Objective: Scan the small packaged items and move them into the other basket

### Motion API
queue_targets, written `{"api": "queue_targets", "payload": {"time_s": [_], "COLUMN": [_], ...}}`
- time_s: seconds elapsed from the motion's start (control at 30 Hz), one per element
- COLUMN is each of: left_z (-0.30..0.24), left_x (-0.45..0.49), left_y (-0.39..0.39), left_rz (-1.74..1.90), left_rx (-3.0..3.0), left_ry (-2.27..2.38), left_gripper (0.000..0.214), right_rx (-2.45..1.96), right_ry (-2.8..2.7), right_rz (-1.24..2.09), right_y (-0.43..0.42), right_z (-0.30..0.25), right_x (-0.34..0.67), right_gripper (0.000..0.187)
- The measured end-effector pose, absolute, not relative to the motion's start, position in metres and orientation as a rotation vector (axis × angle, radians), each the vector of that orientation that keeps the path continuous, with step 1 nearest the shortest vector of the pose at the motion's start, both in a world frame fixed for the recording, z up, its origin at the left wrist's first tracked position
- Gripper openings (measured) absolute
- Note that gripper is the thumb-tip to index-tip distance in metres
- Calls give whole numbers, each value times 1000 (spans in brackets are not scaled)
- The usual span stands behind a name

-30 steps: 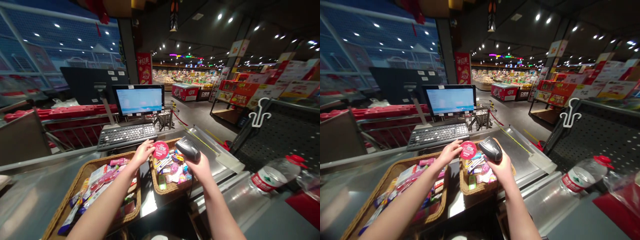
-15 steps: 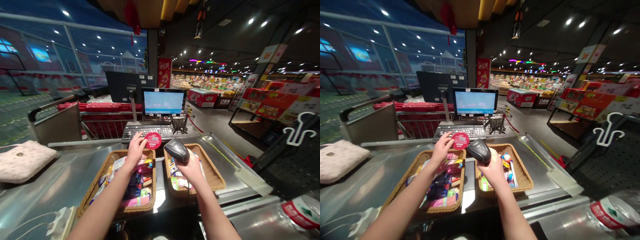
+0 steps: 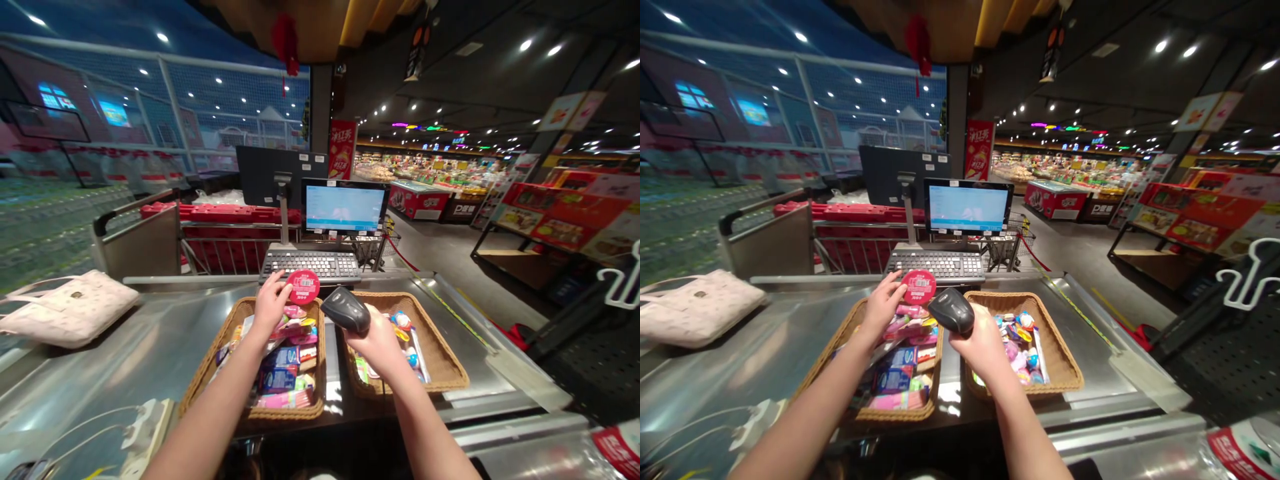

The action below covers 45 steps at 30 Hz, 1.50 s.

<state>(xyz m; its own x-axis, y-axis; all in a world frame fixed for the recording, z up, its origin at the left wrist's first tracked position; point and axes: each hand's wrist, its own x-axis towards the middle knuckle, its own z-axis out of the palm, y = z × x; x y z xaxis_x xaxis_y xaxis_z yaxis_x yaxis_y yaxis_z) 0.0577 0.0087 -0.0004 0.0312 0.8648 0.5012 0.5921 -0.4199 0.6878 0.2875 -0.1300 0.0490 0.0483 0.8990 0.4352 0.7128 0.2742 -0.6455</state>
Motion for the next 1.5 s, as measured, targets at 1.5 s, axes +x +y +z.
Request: {"api": "queue_targets", "payload": {"time_s": [1.5], "left_z": [-77], "left_x": [32], "left_y": [-42], "left_rz": [493], "left_rx": [2093], "left_ry": [1667], "left_gripper": [33], "right_rx": [-1588], "right_ry": [-1668], "right_rz": [492], "right_y": [-133], "right_z": [21], "right_x": [282], "right_gripper": [6]}}
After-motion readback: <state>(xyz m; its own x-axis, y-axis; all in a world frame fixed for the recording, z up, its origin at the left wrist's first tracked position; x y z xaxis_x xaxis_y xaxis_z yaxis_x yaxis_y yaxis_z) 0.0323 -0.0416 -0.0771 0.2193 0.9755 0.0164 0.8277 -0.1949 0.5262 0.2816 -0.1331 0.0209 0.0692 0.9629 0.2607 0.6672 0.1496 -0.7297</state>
